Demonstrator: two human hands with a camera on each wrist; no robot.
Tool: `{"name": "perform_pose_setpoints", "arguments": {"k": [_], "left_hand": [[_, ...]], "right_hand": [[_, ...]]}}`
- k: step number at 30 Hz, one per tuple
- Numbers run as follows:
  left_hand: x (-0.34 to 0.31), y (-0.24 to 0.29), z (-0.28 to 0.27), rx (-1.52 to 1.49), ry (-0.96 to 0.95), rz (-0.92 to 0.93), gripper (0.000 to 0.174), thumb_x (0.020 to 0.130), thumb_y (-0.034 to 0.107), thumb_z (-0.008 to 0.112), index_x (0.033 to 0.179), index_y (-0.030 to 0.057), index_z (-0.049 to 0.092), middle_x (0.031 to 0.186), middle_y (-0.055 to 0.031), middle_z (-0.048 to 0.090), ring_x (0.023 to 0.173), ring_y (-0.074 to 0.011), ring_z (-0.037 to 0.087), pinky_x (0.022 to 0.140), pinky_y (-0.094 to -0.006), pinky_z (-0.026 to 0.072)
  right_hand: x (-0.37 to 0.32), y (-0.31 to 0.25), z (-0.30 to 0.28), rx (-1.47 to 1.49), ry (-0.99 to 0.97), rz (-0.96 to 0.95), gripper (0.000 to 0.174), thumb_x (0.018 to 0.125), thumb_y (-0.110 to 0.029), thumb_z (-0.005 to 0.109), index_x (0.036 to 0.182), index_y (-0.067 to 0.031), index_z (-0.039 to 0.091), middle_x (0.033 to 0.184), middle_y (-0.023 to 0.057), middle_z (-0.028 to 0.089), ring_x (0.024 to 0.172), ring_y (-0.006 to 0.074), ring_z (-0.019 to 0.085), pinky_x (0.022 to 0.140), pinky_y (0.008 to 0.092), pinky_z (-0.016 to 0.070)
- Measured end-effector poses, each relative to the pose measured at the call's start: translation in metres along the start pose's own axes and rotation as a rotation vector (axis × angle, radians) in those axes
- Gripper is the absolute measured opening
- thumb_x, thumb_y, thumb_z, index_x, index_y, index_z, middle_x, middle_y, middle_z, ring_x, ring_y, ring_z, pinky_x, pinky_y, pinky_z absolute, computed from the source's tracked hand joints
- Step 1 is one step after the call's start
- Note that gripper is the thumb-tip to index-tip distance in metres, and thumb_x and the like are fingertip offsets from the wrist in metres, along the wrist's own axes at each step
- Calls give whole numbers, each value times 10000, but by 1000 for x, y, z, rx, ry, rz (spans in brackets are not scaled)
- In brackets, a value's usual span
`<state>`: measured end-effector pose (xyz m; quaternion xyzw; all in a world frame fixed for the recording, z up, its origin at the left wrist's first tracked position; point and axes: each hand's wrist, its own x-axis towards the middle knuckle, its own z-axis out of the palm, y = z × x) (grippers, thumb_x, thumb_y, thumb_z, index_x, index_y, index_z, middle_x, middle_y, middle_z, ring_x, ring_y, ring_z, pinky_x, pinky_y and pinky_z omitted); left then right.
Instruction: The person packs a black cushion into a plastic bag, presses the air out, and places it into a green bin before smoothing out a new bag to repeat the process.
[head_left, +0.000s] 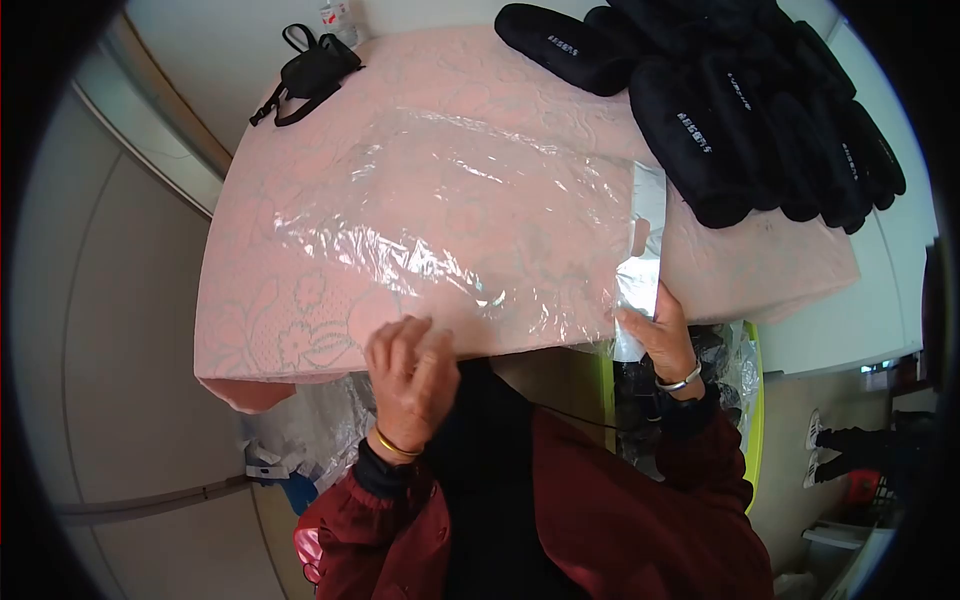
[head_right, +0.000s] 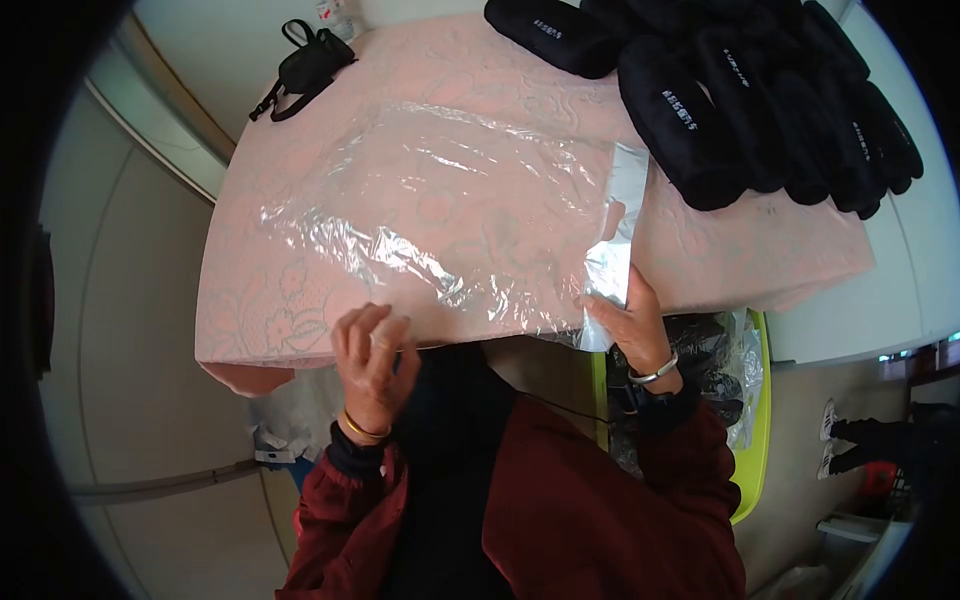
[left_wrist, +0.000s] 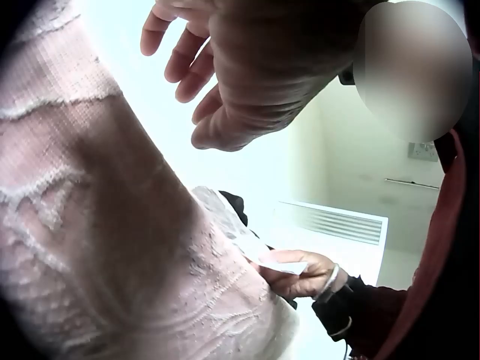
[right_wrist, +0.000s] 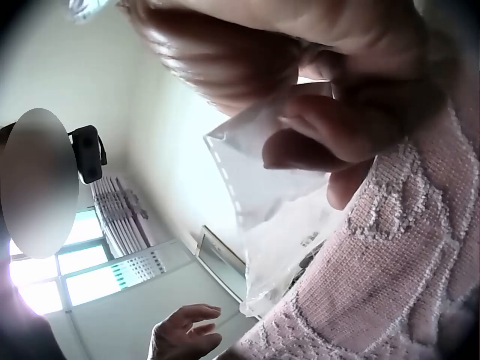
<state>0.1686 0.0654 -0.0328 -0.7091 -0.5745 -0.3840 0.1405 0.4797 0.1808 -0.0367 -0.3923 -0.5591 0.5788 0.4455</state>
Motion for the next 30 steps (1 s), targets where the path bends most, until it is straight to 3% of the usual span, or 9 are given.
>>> {"name": "perform_pose_setpoints", "arguments": {"k": [5, 9, 13, 19, 25, 28, 29, 30], "left_hand": [[9, -24, -8, 64, 7, -51, 378, 745, 24, 729, 1114, 74, 666, 1227, -134, 583, 1158, -367, 549, 987, -494, 430], [19, -35, -13, 115, 24, -35, 478, 706, -14, 751, 1160, 77, 631, 1259, -145, 572, 1191, -389, 535, 995, -482, 444], [23, -58, -14, 226, 47, -75, 335, 768, 27, 678, 1099, 71, 664, 1215, -126, 586, 1145, -352, 552, 986, -488, 423], [17, -87, -44, 271, 52, -63, 276, 732, 5, 655, 1001, 67, 670, 1104, -110, 621, 1042, -314, 590, 947, -456, 433], [-7, -104, -52, 339, -40, -129, 297, 733, 2, 666, 1022, 70, 678, 1140, -118, 616, 1074, -330, 581, 947, -461, 436], [-15, -106, -52, 350, -164, -202, 344, 736, 18, 693, 1075, 67, 671, 1193, -138, 600, 1130, -352, 561, 974, -469, 432], [-9, -97, -56, 315, -190, -177, 378, 737, 37, 714, 1110, 65, 660, 1232, -154, 578, 1162, -369, 540, 989, -478, 427], [-3, -86, -61, 283, -218, -153, 416, 738, 57, 736, 1144, 62, 648, 1270, -170, 556, 1195, -386, 519, 1005, -486, 423]], "right_hand": [[-9, 3, 3, 33, 19, 66, 420, 933, -27, 637, 1336, 8, 527, 1090, 0, 618, 903, 66, 583, 773, 264, 499], [-10, -7, 9, 137, -59, 147, 417, 945, -22, 614, 1350, 9, 521, 1086, -7, 618, 906, 61, 578, 775, 256, 496], [-14, -21, 3, 151, -203, 212, 414, 945, -39, 621, 1344, 11, 522, 1084, 1, 627, 904, 66, 596, 777, 250, 499], [-4, -4, -11, 73, -66, 119, 413, 940, -55, 637, 1333, 7, 527, 1072, 23, 658, 840, 86, 628, 738, 257, 515], [11, 3, -6, -135, 41, 118, 392, 932, -14, 636, 1310, 16, 536, 1048, 24, 675, 830, 89, 638, 740, 252, 516], [6, -11, 0, -499, 190, -171, 448, 903, 35, 637, 1331, 31, 506, 1118, 87, 668, 918, 174, 664, 826, 288, 521], [3, -23, 6, -499, 190, -175, 448, 903, 35, 637, 1331, 31, 506, 1118, 87, 668, 918, 174, 664, 826, 288, 521], [-3, -39, 14, -683, 205, -351, 467, 888, 49, 637, 1335, 36, 504, 1165, 114, 648, 982, 214, 652, 867, 313, 514]]}}
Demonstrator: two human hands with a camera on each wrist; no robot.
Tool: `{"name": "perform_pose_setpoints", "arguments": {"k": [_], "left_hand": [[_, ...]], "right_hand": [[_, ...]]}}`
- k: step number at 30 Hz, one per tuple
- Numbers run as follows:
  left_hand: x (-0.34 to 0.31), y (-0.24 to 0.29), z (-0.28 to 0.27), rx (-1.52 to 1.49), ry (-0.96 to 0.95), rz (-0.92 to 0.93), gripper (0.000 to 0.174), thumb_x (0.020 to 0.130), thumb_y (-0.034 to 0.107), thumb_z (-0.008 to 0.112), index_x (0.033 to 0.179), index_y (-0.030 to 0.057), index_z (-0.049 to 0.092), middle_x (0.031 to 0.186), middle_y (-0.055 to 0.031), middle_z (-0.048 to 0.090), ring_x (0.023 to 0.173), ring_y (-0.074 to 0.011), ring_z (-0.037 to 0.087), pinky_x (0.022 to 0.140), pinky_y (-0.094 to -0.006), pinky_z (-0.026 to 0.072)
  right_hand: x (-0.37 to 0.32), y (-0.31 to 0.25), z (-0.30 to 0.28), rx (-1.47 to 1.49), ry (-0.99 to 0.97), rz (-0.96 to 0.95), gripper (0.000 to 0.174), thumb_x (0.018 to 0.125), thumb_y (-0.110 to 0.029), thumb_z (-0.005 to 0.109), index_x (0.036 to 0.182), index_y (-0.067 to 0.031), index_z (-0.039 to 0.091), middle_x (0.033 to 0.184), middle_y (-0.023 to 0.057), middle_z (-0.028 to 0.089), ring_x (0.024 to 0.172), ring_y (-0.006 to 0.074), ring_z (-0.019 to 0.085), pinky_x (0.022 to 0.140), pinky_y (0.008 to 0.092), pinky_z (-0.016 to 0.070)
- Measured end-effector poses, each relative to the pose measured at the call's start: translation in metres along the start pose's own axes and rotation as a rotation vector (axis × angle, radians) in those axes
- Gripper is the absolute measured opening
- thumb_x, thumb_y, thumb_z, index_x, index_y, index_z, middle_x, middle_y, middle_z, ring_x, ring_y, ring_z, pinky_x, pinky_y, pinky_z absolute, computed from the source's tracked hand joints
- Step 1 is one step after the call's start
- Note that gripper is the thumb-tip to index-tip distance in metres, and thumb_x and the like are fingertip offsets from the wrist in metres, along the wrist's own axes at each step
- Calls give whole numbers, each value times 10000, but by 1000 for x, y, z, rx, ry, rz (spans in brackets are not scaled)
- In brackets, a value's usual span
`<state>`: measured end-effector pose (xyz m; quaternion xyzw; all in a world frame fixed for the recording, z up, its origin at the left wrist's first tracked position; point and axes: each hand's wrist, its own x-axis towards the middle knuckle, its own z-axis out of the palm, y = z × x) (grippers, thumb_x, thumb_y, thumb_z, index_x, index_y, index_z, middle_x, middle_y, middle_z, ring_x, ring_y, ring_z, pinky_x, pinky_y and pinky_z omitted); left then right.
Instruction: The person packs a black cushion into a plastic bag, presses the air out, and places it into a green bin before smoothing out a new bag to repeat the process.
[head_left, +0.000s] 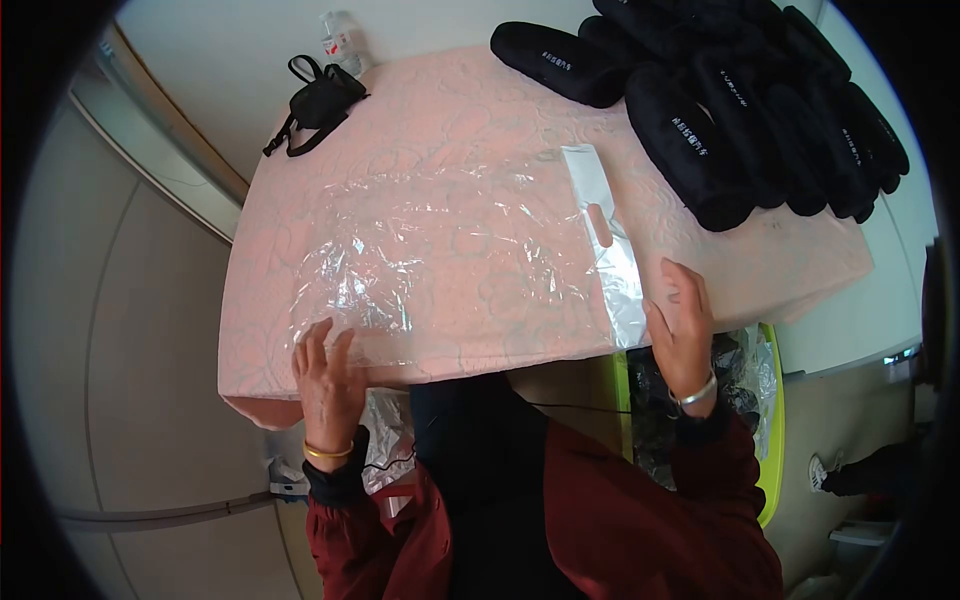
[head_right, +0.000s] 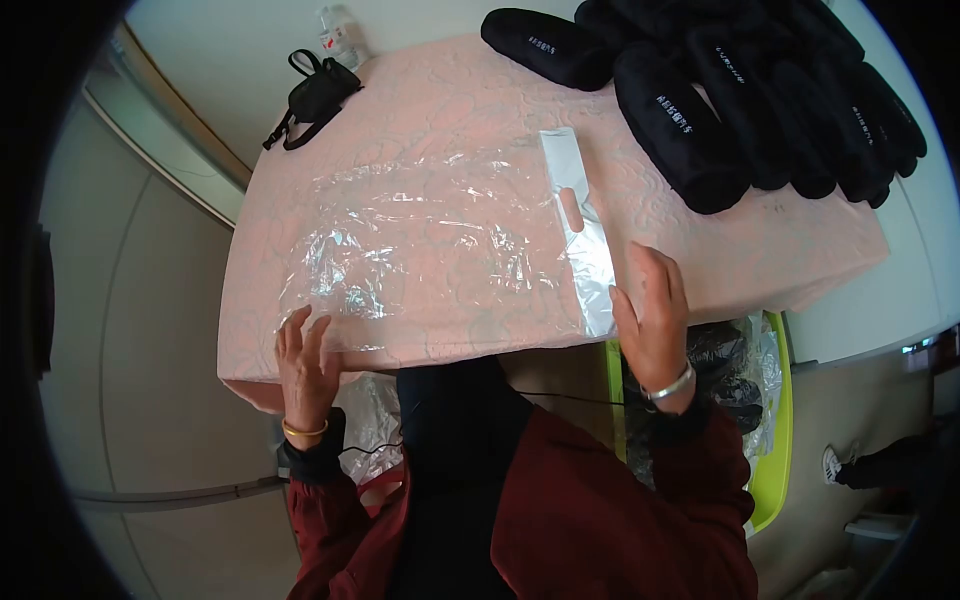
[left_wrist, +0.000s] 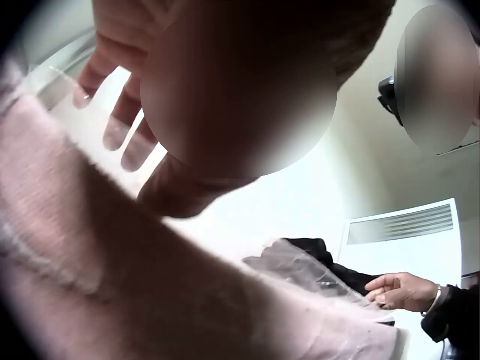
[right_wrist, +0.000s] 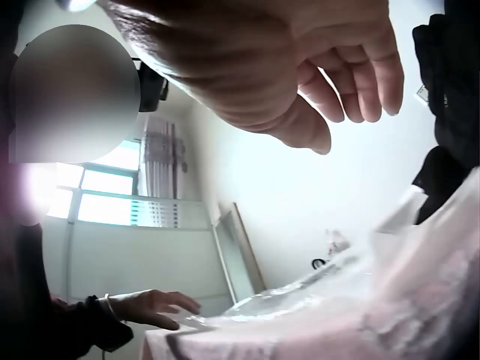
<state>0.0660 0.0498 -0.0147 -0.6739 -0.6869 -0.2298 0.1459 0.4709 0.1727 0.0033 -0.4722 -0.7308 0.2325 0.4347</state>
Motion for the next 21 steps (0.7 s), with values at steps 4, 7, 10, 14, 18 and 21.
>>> {"name": "perform_pose_setpoints", "arguments": {"k": [4, 7, 10, 14, 18, 21], "left_hand": [[17, 64, -4, -320, -78, 104, 681, 755, 154, 805, 1359, 47, 512, 1417, -238, 439, 1313, -456, 423, 1087, -538, 382], [35, 143, 28, -551, -65, 252, 806, 794, 210, 811, 1454, -14, 407, 1494, -259, 395, 1380, -447, 390, 1148, -502, 340], [51, 191, 60, -735, -87, 294, 815, 862, 334, 741, 1463, -68, 364, 1499, -301, 368, 1398, -466, 358, 1168, -518, 302], [55, 185, 89, -630, -100, 262, 845, 937, 509, 565, 1477, -96, 325, 1512, -323, 340, 1418, -475, 322, 1186, -540, 243], [47, 164, 92, -422, -231, 262, 881, 948, 588, 477, 1487, -90, 319, 1539, -308, 317, 1442, -456, 298, 1202, -542, 197], [42, 133, 75, -343, -261, 290, 899, 950, 615, 449, 1492, -89, 315, 1558, -298, 300, 1462, -435, 282, 1210, -538, 174]], "right_hand": [[0, -28, 10, -313, -1, -371, 515, 858, 52, 643, 1350, 54, 493, 1305, 192, 571, 1168, 336, 586, 987, 392, 477], [4, -24, 42, -260, -184, -415, 542, 858, 3, 651, 1367, 70, 476, 1397, 241, 496, 1285, 419, 502, 1063, 452, 431], [6, 6, 76, -247, -155, -531, 568, 897, -121, 625, 1404, 70, 455, 1465, 275, 430, 1382, 438, 410, 1137, 501, 343], [8, 14, 81, -459, -325, -510, 727, 900, -289, 625, 1469, 80, 365, 1527, 295, 344, 1443, 452, 308, 1186, 543, 235], [11, 17, 69, -469, -436, -391, 877, 862, -360, 666, 1504, 93, 276, 1567, 289, 278, 1470, 447, 252, 1192, 562, 190], [16, 14, 55, -510, -503, -361, 913, 845, -328, 670, 1527, 86, 225, 1589, 284, 243, 1483, 437, 233, 1202, 551, 168]]}}
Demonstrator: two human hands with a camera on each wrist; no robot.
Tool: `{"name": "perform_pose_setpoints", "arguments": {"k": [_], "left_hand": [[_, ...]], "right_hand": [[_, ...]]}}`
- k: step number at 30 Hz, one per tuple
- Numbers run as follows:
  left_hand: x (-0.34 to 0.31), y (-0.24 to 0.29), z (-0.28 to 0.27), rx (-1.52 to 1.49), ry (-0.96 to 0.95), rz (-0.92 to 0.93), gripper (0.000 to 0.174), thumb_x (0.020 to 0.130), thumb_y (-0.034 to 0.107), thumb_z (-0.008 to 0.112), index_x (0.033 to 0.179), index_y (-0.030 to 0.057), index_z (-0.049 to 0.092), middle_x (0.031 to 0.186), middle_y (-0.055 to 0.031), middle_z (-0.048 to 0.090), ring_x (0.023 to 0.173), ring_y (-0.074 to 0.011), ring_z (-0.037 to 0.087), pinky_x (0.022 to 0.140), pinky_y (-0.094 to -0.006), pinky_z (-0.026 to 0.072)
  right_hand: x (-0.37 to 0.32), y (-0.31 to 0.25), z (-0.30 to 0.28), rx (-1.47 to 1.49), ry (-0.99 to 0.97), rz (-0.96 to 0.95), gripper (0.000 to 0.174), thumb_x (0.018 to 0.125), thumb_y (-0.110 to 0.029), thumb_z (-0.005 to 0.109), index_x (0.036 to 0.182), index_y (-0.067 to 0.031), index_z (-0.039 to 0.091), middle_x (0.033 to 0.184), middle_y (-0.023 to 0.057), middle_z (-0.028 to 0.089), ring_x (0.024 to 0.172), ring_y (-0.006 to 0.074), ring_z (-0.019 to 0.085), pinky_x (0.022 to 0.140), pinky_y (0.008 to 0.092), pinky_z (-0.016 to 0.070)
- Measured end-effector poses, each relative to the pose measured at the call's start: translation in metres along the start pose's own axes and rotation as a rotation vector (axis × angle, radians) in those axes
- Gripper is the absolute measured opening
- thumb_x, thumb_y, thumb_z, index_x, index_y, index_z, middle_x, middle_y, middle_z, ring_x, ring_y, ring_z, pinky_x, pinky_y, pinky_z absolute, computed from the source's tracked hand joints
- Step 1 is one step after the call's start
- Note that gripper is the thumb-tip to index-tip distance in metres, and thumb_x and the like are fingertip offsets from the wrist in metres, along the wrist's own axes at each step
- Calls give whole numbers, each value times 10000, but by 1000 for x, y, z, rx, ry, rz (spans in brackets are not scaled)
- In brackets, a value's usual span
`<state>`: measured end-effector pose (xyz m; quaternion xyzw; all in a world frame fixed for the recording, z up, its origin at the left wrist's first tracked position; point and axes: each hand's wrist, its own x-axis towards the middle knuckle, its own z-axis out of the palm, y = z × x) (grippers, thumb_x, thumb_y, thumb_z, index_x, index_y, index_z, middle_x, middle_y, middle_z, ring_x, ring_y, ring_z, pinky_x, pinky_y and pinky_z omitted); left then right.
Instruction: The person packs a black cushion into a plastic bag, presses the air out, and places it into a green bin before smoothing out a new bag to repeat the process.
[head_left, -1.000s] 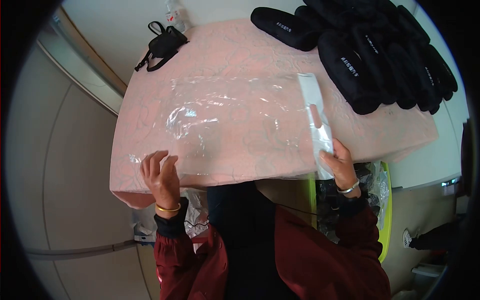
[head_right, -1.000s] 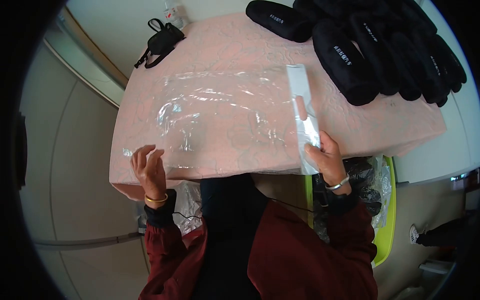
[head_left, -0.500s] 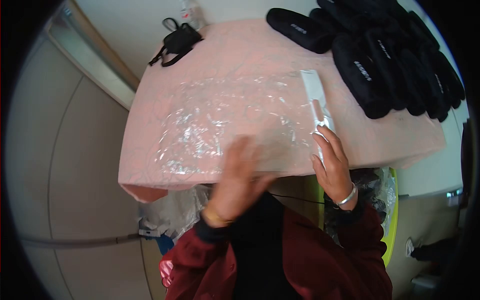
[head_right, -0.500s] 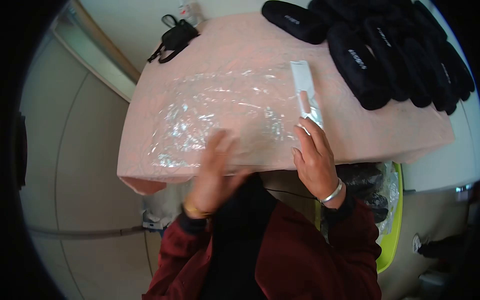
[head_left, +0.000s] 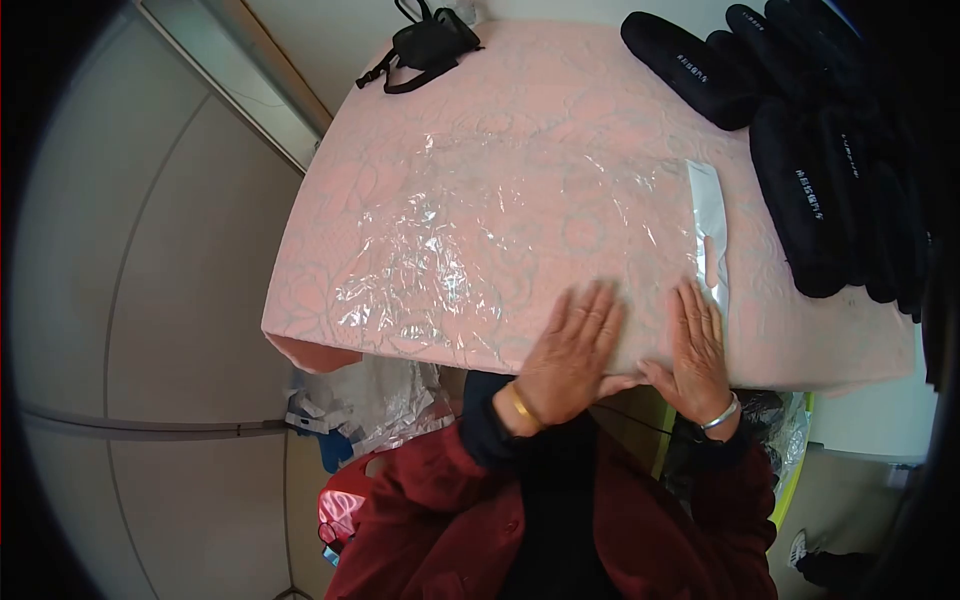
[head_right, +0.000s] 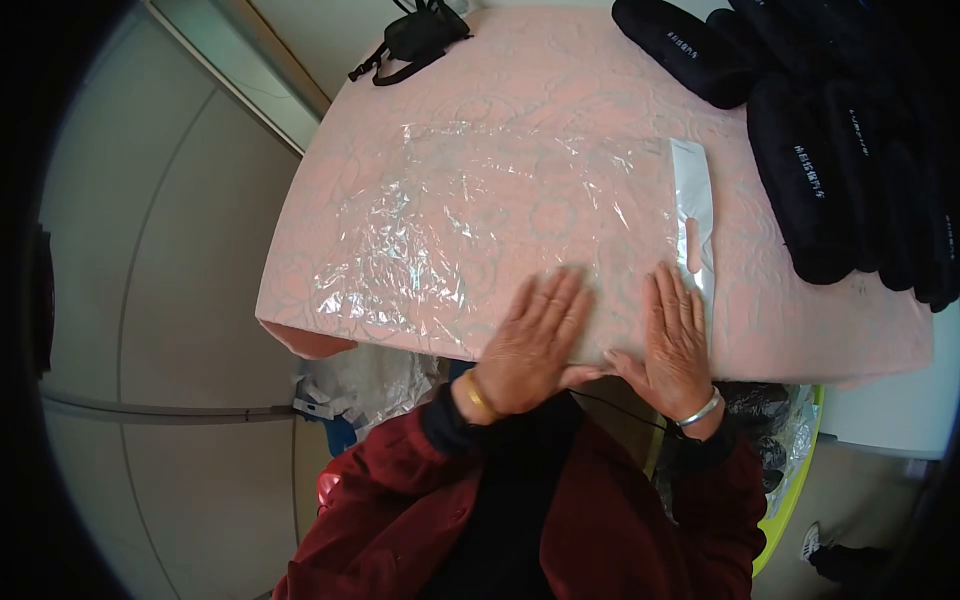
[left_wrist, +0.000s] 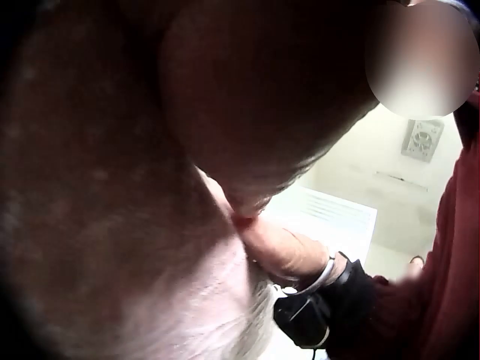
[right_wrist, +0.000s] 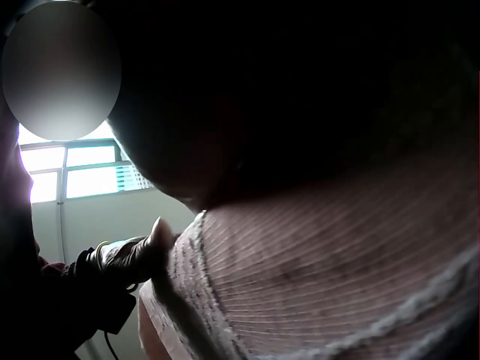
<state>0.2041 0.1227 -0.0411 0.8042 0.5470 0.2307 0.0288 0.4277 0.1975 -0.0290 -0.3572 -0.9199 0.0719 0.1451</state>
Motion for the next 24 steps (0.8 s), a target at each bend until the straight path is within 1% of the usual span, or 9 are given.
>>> {"name": "perform_pose_setpoints", "arguments": {"k": [3, 5, 6, 9, 11, 12, 14, 22, 24], "left_hand": [[-24, -32, -28, 109, -87, -60, 894, 966, 623, 412, 1499, -87, 309, 1574, -280, 293, 1488, -403, 256, 1217, -531, 148], [-45, -58, -44, 187, -102, -172, 901, 945, 611, 463, 1512, -71, 304, 1595, -271, 264, 1507, -382, 226, 1224, -520, 139], [-55, -71, -52, 249, -107, -194, 890, 952, 606, 459, 1514, -67, 305, 1595, -267, 266, 1502, -383, 237, 1222, -515, 145], [-77, -109, -77, 302, -103, -307, 851, 979, 577, 451, 1517, -65, 302, 1596, -254, 274, 1486, -383, 270, 1206, -516, 176], [-95, -138, -86, 351, -39, -384, 804, 995, 538, 451, 1518, -55, 308, 1601, -239, 276, 1475, -382, 289, 1194, -529, 186], [-106, -151, -90, 348, -33, -373, 804, 995, 538, 451, 1518, -55, 308, 1601, -239, 276, 1475, -382, 289, 1194, -529, 186], [-122, -168, -94, 431, -48, -526, 751, 1015, 503, 431, 1522, -38, 309, 1604, -225, 275, 1481, -378, 276, 1191, -537, 180], [-163, -153, -97, 415, -14, -588, 710, 1032, 475, 397, 1528, -23, 304, 1608, -198, 281, 1496, -371, 238, 1195, -536, 166], [-167, -151, -101, 415, -20, -600, 705, 1028, 461, 416, 1525, -27, 307, 1604, -204, 285, 1493, -373, 244, 1194, -537, 171]], "right_hand": [[-5, 15, -5, -32, -47, 32, 925, 842, -311, 664, 1540, 79, 199, 1602, 276, 222, 1491, 428, 221, 1206, 550, 153], [-9, 24, -6, -62, -49, 75, 908, 854, -309, 648, 1542, 74, 197, 1609, 267, 214, 1494, 421, 216, 1204, 557, 142], [-9, 26, -5, -60, -55, 78, 908, 854, -309, 648, 1542, 74, 197, 1609, 267, 214, 1494, 421, 216, 1204, 557, 142], [-11, 34, -5, -87, -48, 106, 896, 871, -332, 629, 1548, 63, 195, 1617, 254, 202, 1499, 409, 208, 1207, 562, 126], [-11, 34, -7, -89, -43, 111, 893, 875, -337, 625, 1549, 60, 193, 1617, 252, 203, 1500, 407, 207, 1208, 562, 123], [-11, 32, -7, -82, -38, 110, 891, 879, -341, 621, 1551, 56, 192, 1618, 250, 204, 1500, 406, 207, 1209, 563, 120], [-13, 31, -6, -81, -25, 116, 889, 882, -346, 617, 1553, 53, 191, 1618, 247, 205, 1501, 404, 206, 1210, 563, 117], [-44, 13, -10, -87, -31, 85, 878, 884, -345, 623, 1545, 59, 208, 1611, 245, 222, 1498, 405, 212, 1207, 567, 133], [-53, 9, -15, -61, -43, 60, 853, 886, -321, 620, 1536, 67, 226, 1601, 248, 243, 1492, 406, 228, 1207, 557, 149]]}}
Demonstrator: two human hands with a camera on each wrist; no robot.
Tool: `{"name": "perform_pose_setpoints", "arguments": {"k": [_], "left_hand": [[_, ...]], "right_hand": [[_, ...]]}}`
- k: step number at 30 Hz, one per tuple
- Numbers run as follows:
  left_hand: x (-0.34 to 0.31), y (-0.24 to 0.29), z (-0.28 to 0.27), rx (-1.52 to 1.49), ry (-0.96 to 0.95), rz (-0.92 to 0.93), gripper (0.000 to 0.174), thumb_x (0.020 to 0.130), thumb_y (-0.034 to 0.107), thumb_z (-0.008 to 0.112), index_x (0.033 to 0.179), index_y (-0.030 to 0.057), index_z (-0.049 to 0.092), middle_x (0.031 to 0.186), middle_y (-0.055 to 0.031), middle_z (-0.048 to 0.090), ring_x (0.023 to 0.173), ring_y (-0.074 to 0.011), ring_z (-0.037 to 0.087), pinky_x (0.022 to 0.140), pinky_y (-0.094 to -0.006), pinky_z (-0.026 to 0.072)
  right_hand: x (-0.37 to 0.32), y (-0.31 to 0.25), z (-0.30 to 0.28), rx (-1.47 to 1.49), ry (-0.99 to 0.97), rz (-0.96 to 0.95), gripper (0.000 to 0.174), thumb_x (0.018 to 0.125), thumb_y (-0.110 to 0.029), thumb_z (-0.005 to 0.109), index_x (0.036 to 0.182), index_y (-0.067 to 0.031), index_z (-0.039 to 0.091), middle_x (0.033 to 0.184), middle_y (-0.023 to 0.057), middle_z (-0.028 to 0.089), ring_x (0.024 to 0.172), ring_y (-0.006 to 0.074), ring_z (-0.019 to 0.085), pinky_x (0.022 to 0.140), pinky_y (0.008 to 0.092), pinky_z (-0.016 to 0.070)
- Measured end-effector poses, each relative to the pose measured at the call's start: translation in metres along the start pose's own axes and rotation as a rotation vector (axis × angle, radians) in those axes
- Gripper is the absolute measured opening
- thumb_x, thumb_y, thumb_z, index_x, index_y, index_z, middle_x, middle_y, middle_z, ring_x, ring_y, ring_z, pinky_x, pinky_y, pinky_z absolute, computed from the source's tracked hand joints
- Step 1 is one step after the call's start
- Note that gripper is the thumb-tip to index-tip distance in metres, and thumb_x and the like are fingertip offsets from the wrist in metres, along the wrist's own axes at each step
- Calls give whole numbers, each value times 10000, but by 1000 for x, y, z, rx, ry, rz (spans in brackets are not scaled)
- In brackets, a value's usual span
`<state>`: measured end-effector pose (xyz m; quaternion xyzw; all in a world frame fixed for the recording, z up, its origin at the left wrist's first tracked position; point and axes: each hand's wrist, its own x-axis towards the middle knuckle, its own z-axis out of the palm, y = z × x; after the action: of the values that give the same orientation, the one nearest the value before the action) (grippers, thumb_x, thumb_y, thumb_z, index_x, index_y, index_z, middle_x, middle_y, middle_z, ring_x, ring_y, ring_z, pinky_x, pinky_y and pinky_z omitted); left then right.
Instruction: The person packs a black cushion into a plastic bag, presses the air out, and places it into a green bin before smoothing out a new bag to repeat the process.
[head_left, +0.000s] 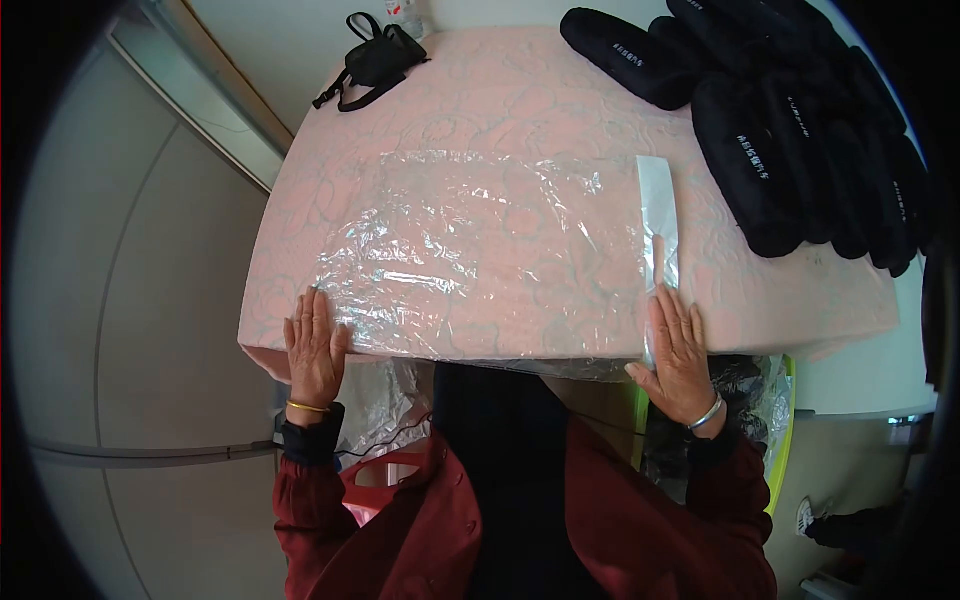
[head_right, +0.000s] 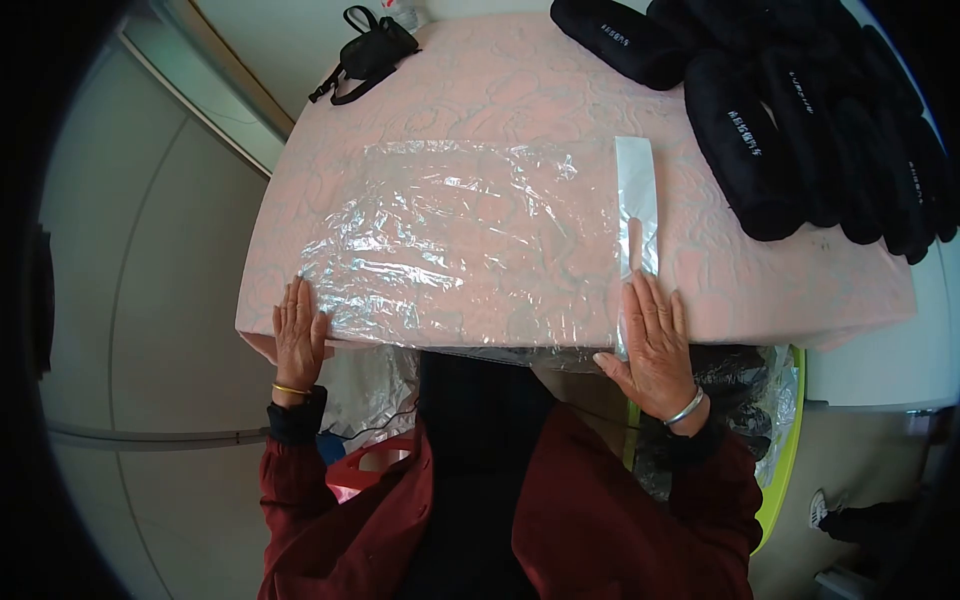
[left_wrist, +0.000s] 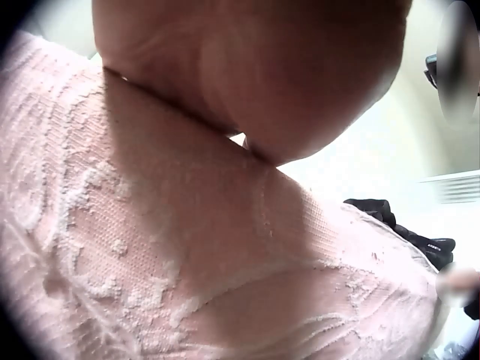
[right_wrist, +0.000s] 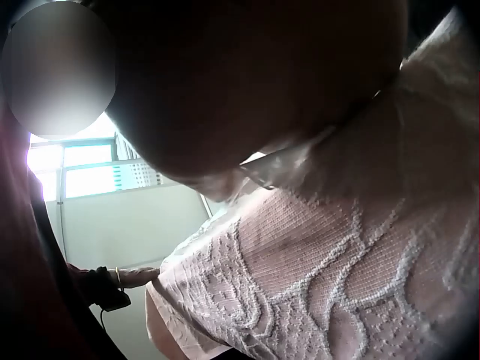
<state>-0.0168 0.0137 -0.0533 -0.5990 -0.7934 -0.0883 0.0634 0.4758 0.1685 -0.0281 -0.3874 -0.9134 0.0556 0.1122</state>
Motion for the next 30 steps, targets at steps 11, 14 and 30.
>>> {"name": "perform_pose_setpoints", "arguments": {"k": [11, 14, 30], "left_hand": [[23, 186, -14, -263, 265, 435, 784, 932, 346, 640, 1499, -79, 304, 1545, -276, 338, 1462, -417, 290, 1196, -566, 194], [40, 260, -5, -329, 112, 504, 787, 946, 421, 599, 1495, -71, 323, 1559, -264, 328, 1471, -399, 284, 1194, -576, 186], [53, 98, 8, -93, -15, 296, 882, 952, 610, 473, 1504, -61, 321, 1588, -254, 287, 1477, -389, 282, 1196, -539, 188]], "right_hand": [[24, -17, -22, 120, 153, -89, 754, 873, -174, 608, 1508, 79, 290, 1576, 247, 294, 1478, 412, 258, 1212, 508, 185], [44, -19, -6, 129, 131, -170, 758, 871, -174, 620, 1508, 75, 292, 1576, 245, 295, 1479, 412, 255, 1213, 506, 188], [42, 12, 1, 37, -44, -80, 918, 854, -368, 674, 1525, 79, 234, 1593, 264, 240, 1498, 413, 205, 1208, 539, 152]]}}
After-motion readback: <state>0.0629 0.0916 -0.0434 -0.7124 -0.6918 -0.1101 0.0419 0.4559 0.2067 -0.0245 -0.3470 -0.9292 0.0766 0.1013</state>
